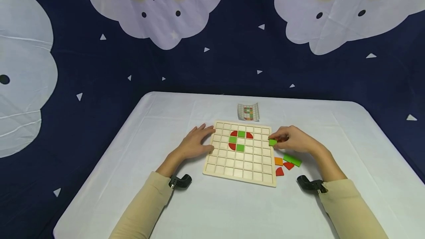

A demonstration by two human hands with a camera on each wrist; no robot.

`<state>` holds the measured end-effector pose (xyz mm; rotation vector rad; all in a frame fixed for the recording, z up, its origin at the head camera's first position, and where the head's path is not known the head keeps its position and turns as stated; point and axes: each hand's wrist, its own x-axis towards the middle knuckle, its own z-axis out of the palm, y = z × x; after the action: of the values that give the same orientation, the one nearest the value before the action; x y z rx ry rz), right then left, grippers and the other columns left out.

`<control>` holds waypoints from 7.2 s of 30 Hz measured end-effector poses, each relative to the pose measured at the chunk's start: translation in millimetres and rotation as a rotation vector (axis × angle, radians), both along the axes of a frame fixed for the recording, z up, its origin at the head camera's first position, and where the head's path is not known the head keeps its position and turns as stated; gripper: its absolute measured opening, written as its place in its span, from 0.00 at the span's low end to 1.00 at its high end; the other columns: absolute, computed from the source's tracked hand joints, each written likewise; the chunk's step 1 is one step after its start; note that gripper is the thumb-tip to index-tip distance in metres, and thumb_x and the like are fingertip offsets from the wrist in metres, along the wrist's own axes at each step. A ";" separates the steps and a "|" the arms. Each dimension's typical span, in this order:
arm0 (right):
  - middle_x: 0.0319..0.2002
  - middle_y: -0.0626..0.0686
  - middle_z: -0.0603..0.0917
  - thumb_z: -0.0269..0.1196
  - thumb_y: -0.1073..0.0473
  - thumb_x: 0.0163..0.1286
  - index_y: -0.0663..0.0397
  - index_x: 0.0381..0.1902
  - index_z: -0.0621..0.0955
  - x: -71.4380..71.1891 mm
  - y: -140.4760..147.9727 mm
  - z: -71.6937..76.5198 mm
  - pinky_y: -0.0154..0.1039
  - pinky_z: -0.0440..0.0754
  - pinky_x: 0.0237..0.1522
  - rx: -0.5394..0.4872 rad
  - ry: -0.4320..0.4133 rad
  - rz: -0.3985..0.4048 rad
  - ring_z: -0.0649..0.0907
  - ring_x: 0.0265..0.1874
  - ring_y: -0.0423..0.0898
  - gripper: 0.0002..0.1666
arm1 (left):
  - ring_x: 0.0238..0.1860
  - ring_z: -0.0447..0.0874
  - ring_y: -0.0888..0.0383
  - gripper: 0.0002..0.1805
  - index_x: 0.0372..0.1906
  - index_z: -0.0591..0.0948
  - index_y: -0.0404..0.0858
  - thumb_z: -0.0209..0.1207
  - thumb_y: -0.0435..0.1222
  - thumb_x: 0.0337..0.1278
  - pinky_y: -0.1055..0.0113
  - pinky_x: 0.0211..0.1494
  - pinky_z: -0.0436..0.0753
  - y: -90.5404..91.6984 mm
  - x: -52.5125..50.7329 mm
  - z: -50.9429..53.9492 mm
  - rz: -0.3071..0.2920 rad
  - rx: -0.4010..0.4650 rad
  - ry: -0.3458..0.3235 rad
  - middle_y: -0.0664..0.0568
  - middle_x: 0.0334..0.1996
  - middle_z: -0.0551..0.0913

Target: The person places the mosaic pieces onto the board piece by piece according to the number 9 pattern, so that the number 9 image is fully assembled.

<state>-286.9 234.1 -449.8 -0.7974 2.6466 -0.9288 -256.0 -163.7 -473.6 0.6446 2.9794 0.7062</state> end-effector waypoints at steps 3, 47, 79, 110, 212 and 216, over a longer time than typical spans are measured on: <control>0.34 0.44 0.81 0.71 0.54 0.58 0.48 0.51 0.85 1.0 -3.3 1.6 0.39 0.74 0.32 0.001 0.007 0.002 0.75 0.32 0.47 0.21 | 0.74 0.45 0.58 0.39 0.70 0.68 0.50 0.59 0.53 0.49 0.63 0.74 0.41 0.8 -1.4 0.2 -0.010 -0.006 0.003 0.62 0.71 0.61; 0.38 0.46 0.80 0.69 0.55 0.61 0.49 0.54 0.84 -2.3 -63.3 2.9 0.42 0.78 0.38 -0.035 0.015 0.054 0.76 0.35 0.46 0.22 | 0.74 0.45 0.58 0.39 0.70 0.68 0.49 0.59 0.53 0.50 0.63 0.74 0.40 0.0 -1.2 -0.8 -0.016 -0.001 0.010 0.60 0.71 0.61; 0.42 0.47 0.80 0.69 0.58 0.62 0.53 0.54 0.83 2.3 -75.2 2.6 0.40 0.79 0.38 -0.032 0.093 0.141 0.77 0.35 0.43 0.21 | 0.74 0.45 0.58 0.39 0.69 0.68 0.49 0.59 0.53 0.49 0.63 0.74 0.41 0.5 -0.1 0.7 -0.011 0.004 0.004 0.61 0.71 0.61; 0.43 0.47 0.81 0.69 0.59 0.61 0.51 0.53 0.84 4.1 -75.2 3.8 0.41 0.79 0.38 -0.049 0.060 0.128 0.77 0.34 0.44 0.21 | 0.74 0.46 0.56 0.38 0.69 0.69 0.48 0.59 0.52 0.49 0.61 0.74 0.42 0.4 0.8 0.9 -0.021 0.016 0.016 0.59 0.71 0.62; 0.37 0.50 0.80 0.67 0.63 0.58 0.54 0.51 0.84 8.7 8.5 -3.1 0.36 0.70 0.26 0.034 0.066 -0.087 0.72 0.29 0.47 0.20 | 0.74 0.45 0.59 0.37 0.69 0.68 0.50 0.59 0.53 0.51 0.65 0.74 0.40 0.1 0.0 -0.8 -0.005 0.004 0.007 0.61 0.71 0.61; 0.37 0.49 0.80 0.68 0.62 0.59 0.53 0.51 0.84 7.2 9.9 -4.1 0.37 0.71 0.26 0.030 0.054 -0.094 0.72 0.29 0.47 0.20 | 0.74 0.45 0.58 0.38 0.70 0.68 0.49 0.59 0.53 0.50 0.64 0.74 0.40 1.1 -0.3 0.3 -0.013 -0.003 0.015 0.60 0.71 0.61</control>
<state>-279.7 244.0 -453.9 -0.7067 2.7589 -0.8997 -256.3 -162.6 -473.3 0.6707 2.9862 0.6996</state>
